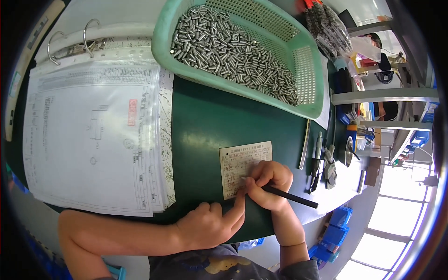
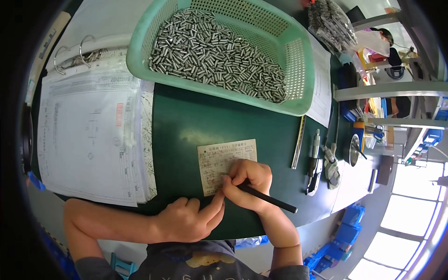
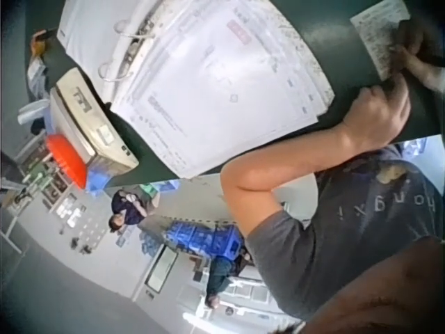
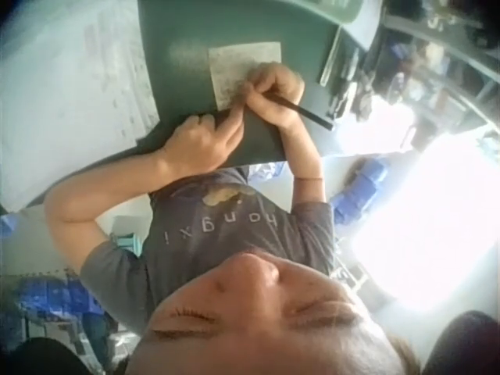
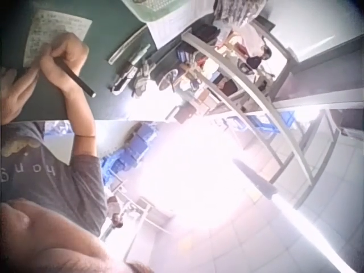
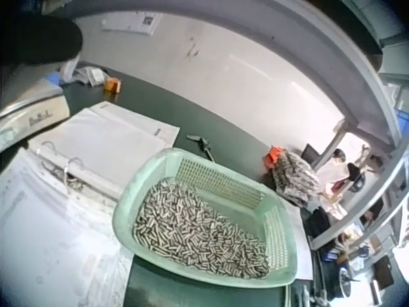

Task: Measure small metal cylinders using a digital micrometer and record the dimensions in an inspection logbook.

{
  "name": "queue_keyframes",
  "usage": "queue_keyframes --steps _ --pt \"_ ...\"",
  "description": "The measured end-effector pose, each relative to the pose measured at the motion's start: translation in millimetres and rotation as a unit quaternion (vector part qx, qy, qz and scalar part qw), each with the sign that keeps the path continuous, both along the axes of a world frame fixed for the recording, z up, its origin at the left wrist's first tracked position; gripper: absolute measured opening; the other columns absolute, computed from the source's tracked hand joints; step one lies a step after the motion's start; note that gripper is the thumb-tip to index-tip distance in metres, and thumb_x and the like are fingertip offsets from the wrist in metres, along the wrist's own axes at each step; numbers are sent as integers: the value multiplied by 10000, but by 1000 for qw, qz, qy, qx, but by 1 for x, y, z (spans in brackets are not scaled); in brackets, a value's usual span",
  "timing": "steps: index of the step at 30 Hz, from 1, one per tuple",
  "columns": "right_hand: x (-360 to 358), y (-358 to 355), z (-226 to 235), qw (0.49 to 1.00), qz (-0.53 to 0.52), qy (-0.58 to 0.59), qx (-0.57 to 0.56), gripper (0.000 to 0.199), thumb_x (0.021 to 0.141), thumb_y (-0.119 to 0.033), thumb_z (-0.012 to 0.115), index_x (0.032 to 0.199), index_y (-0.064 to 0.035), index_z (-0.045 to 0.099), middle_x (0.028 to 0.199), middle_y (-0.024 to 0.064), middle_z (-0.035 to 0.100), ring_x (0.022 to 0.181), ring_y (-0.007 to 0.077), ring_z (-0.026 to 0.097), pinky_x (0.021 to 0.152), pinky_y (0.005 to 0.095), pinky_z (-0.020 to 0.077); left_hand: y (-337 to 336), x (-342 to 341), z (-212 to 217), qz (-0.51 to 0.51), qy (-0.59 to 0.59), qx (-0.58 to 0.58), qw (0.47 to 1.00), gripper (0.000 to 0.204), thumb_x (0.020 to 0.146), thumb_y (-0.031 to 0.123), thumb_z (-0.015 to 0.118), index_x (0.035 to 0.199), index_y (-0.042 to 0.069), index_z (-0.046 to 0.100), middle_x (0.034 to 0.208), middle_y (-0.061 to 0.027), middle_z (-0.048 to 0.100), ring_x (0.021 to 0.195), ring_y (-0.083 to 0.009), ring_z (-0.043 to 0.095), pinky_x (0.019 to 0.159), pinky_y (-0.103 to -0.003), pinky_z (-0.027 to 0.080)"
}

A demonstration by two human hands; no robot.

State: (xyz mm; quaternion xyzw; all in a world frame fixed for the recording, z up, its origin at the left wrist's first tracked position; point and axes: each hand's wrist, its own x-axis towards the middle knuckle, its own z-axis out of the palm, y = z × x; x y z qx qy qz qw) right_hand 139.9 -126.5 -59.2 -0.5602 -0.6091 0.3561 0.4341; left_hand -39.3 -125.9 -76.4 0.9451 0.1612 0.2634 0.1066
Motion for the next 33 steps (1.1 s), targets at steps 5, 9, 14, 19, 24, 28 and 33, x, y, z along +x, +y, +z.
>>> queue_keyframes --steps 5,9,14,19,24,28,33 --pt "1 0 -2 1000 -5 -1 0 285 634 70 619 572 -63 375 534 34 477 426 71 407 381 201 300 0 2 -1 3 2 9 1000 178 706 189 516 759 62 629 997 -123 593 372 -87 375 346 -196 282" --pt "0 1 1 1000 -2 -11 2 288 629 70 621 566 -64 374 530 32 474 427 73 410 381 202 299 0 2 1 0 12 6 1000 183 701 193 514 761 63 628 998 -121 593 375 -85 374 349 -197 283" --pt "3 2 3 1000 22 -13 -9 287 619 105 590 580 -78 373 552 38 494 440 86 429 400 213 316 1 2 -1 0 14 1 1000 174 703 194 510 753 74 625 1000 -107 594 377 -83 363 352 -198 268" --pt "2 1 4 1000 18 -25 -7 287 613 102 588 575 -80 369 541 33 486 434 83 426 395 213 313 1 1 -1 2 9 12 1000 168 703 193 507 746 79 624 996 -101 596 379 -80 358 352 -197 258" --pt "6 -2 1 999 10 36 -7 287 615 104 598 593 -80 379 555 44 506 465 92 458 418 211 335 4 2 2 -14 27 4 1000 211 697 218 519 811 66 613 1016 -105 583 381 -89 381 353 -210 296" --pt "7 -9 7 977 21 208 30 197 703 -153 630 709 -25 481 648 95 555 540 136 529 497 245 423 10 -6 7 -87 -85 -279 952 496 683 234 560 1100 0 426 957 -142 540 462 -172 489 432 -257 402" --pt "-4 -27 20 976 98 194 1 657 846 -567 241 656 -1 515 609 160 570 476 192 540 475 279 453 12 -10 -3 -22 -228 -615 754 598 739 285 479 1169 -65 257 868 -146 485 570 -144 444 514 -255 362"
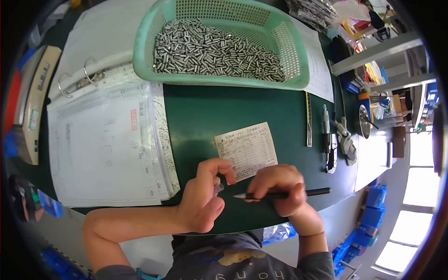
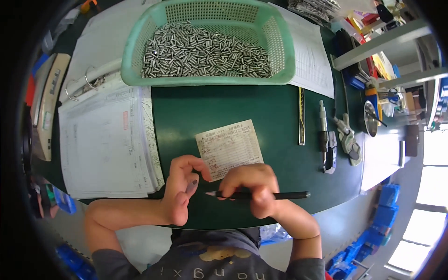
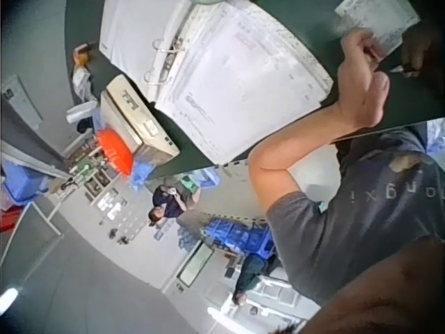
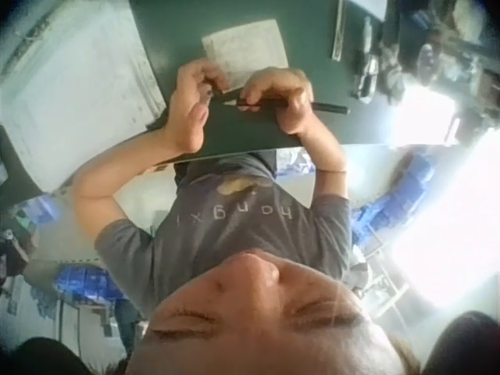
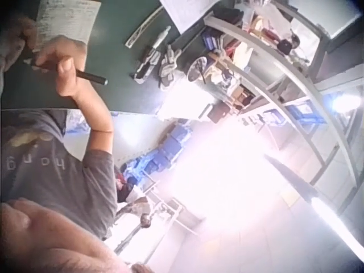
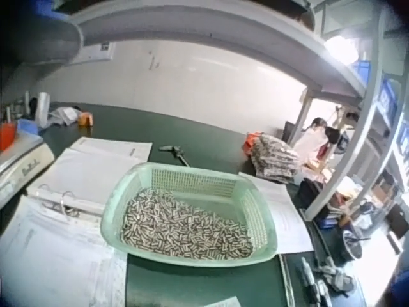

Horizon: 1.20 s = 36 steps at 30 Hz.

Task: Measure small metal cylinders using a digital micrometer and record the dimensions in an inspection logbook.

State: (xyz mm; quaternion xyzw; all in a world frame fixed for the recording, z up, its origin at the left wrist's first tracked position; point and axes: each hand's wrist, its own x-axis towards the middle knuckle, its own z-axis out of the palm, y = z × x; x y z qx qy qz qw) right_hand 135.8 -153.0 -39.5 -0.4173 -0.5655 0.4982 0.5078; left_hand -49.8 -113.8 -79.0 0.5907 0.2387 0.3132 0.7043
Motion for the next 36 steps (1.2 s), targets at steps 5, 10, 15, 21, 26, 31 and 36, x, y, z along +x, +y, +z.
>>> queue_keyframes --steps 5,10,15,21,26,31,36 --pt "-2 3 6 995 -37 -77 -46 766 822 -621 149 664 19 538 589 124 572 501 181 560 475 262 448 2 5 2 -18 -37 38 998 652 796 389 422 1203 -73 209 902 -156 489 650 -156 463 591 -271 392" --pt "-12 0 -13 996 32 -66 46 367 899 -294 352 860 9 555 790 143 583 700 279 586 633 359 459 -5 7 -7 -52 -66 12 996 784 786 491 451 1242 -71 149 1155 -214 374 1053 -249 425 895 -336 353" --pt "-6 -2 4 998 -1 12 67 437 907 -368 301 702 -26 479 611 89 487 545 228 496 529 326 406 -5 4 -10 -26 -51 35 998 797 764 534 438 1223 -65 181 1049 -187 447 925 -184 463 826 -288 363" --pt "-24 -6 -6 995 -12 -4 99 344 914 -252 369 726 1 507 664 90 557 573 167 552 528 294 438 -10 12 6 -13 -8 89 996 711 792 550 314 1197 -28 221 983 -107 425 856 -145 431 721 -252 348" --pt "-40 -11 -12 980 -45 -168 95 206 861 -226 453 864 -21 478 656 112 544 585 288 559 532 362 441 2 10 3 21 -3 111 994 706 768 501 354 1187 -62 280 767 -88 468 674 -128 447 645 -248 338" --pt "-50 -16 -20 952 -59 -268 134 219 847 -254 470 882 -39 449 636 125 522 549 301 538 475 379 417 5 8 -1 6 30 197 980 653 771 460 274 1181 -47 312 720 -38 423 675 -127 407 658 -258 318" --pt "-36 -20 -6 993 29 -114 10 189 823 -229 541 847 -48 495 666 61 540 585 202 539 523 304 413 -7 14 -8 67 -16 112 991 621 757 447 315 1152 -30 360 690 -64 474 641 -155 452 646 -279 356"
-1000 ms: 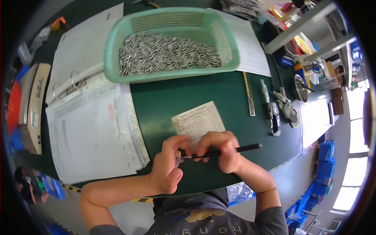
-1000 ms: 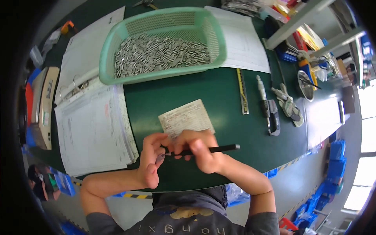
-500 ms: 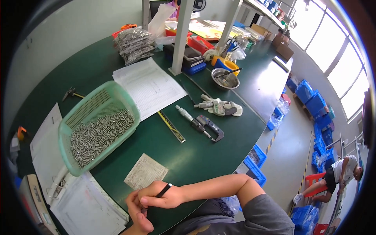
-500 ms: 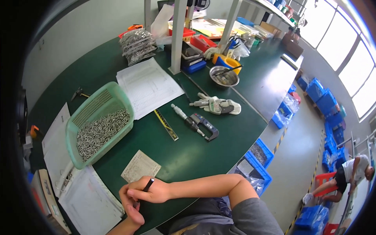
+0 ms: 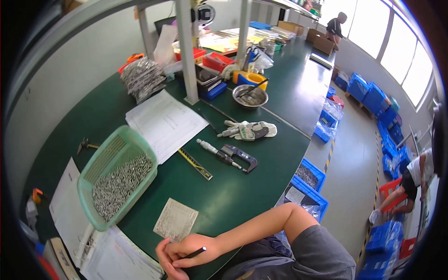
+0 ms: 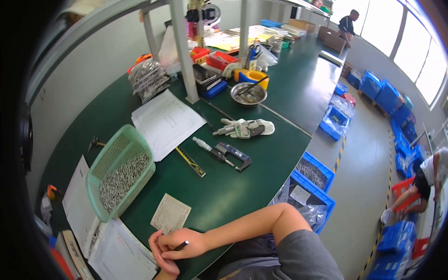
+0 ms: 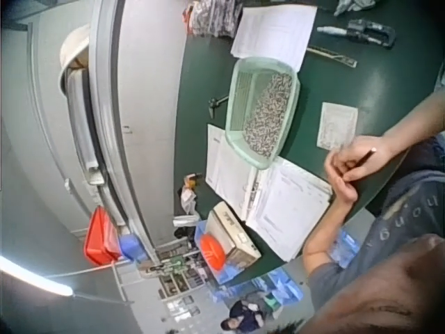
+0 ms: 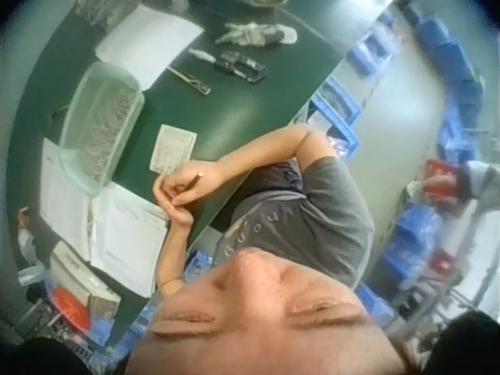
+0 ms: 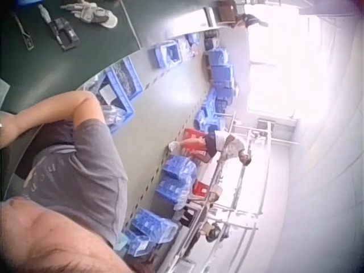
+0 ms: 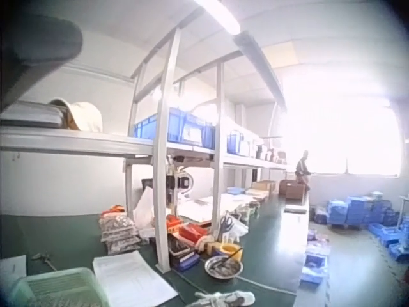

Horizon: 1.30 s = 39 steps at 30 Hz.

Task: Measure small metal cylinders using a digital micrometer and record the dimensions in an inspection logbook.

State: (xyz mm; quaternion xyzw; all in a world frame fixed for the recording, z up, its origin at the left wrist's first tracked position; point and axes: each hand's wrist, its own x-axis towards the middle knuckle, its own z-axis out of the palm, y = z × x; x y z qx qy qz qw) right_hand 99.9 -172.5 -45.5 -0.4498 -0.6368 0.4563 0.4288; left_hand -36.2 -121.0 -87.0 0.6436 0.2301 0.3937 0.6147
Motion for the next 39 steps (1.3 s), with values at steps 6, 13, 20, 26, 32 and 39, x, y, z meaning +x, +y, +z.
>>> queue_keyframes --steps 6,13,20,26,32,39 --pt "55 -45 26 992 -35 119 13 141 806 -87 557 923 -18 594 806 69 613 692 114 572 579 256 448 4 -11 0 -85 71 -34 993 597 856 512 328 1169 4 322 817 -69 544 471 -48 321 418 -155 260" --pt "195 -103 93 904 -419 76 50 428 851 -372 430 879 18 606 714 92 606 533 114 555 480 229 459 4 -26 -1 -113 130 49 984 414 860 282 449 1129 -28 395 877 -94 559 534 -72 380 473 -180 329" --pt "383 -97 96 629 -747 -20 215 203 831 -197 537 920 -21 583 658 30 578 461 67 473 422 189 361 -21 -12 35 -136 287 368 874 372 716 224 591 1010 10 511 812 -111 535 622 -254 471 597 -381 388" --pt "491 -35 79 551 -802 -113 201 241 848 -210 493 949 -16 592 722 55 633 521 102 559 518 230 436 -32 -14 32 -90 329 423 840 411 670 204 603 1030 31 511 831 -103 526 693 -273 469 649 -396 388" --pt "546 2 75 482 -838 -244 77 296 808 -300 500 874 -33 611 683 63 627 561 137 595 575 278 455 -40 -10 36 -44 388 422 818 249 738 170 548 941 28 576 800 -128 533 735 -291 507 664 -415 395" --pt "574 9 61 518 -824 -228 36 511 754 -367 540 1138 -32 495 758 92 640 636 165 595 630 302 461 -31 8 50 -65 384 474 790 202 770 131 499 909 26 602 764 -127 527 630 -269 507 558 -376 417"
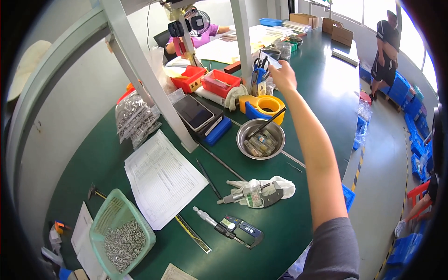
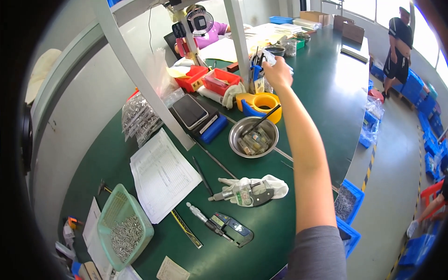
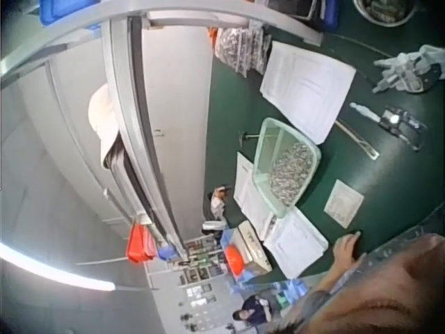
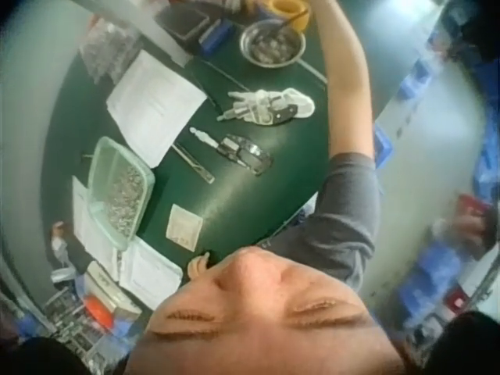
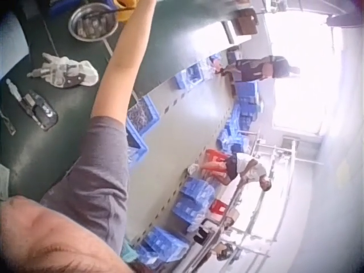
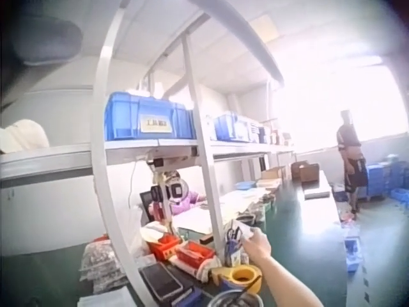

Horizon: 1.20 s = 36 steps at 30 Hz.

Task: Measure small metal cylinders using a digital micrometer and record the dimensions in an inspection logbook.

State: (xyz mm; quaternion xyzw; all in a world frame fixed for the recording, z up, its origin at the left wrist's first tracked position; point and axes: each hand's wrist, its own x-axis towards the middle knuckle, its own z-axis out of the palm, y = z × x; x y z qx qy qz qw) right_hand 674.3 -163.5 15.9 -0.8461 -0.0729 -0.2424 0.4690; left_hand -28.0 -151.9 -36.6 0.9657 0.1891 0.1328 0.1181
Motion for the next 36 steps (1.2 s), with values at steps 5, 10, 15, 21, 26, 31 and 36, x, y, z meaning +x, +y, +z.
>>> queue_keyframes --steps 5,10,15,21,26,31,36 --pt "-55 -45 12 966 94 144 -191 434 707 -487 485 759 -88 649 817 129 632 801 266 606 691 369 464 0 2 0 10 3 -23 1000 292 752 172 533 1004 27 554 800 -123 504 666 -283 494 578 -386 408" --pt "-88 -66 -12 946 191 164 -204 269 650 -319 647 723 -60 639 654 77 621 582 168 600 556 288 474 -6 -12 -5 -3 42 -95 995 581 639 310 634 1116 20 470 899 -147 479 751 -322 473 711 -433 378" --pt "-130 -70 13 935 300 184 42 136 724 -125 599 778 -2 621 623 50 596 460 85 527 420 190 422 5 -24 -27 -10 -4 -109 994 562 655 301 626 1125 34 471 1021 -159 474 882 -343 471 756 -430 377" --pt "-295 -80 50 852 521 51 38 146 804 -132 538 769 -1 486 587 54 525 471 95 488 428 194 389 5 -2 -6 52 -176 -164 969 342 653 123 609 976 23 551 860 -123 563 663 -256 559 561 -308 455" --pt "-444 -79 9 663 742 98 -9 183 621 -78 728 650 -21 557 555 72 576 485 139 560 438 225 436 1 15 10 37 -240 -261 934 395 699 162 622 1043 10 500 854 -115 537 649 -262 545 549 -329 453" --pt "-506 -64 -30 535 785 302 77 272 684 -193 706 761 -13 516 582 45 515 507 119 493 468 236 391 -2 2 -5 -75 -194 -217 954 214 756 174 592 879 23 502 723 -75 492 585 -223 536 470 -321 436" --pt "-518 -38 -12 440 766 445 -147 199 837 -156 387 816 3 505 604 66 522 521 116 479 497 239 396 9 -1 -8 -89 -180 -221 954 199 782 198 559 734 39 451 646 -68 478 522 -216 533 416 -313 413"
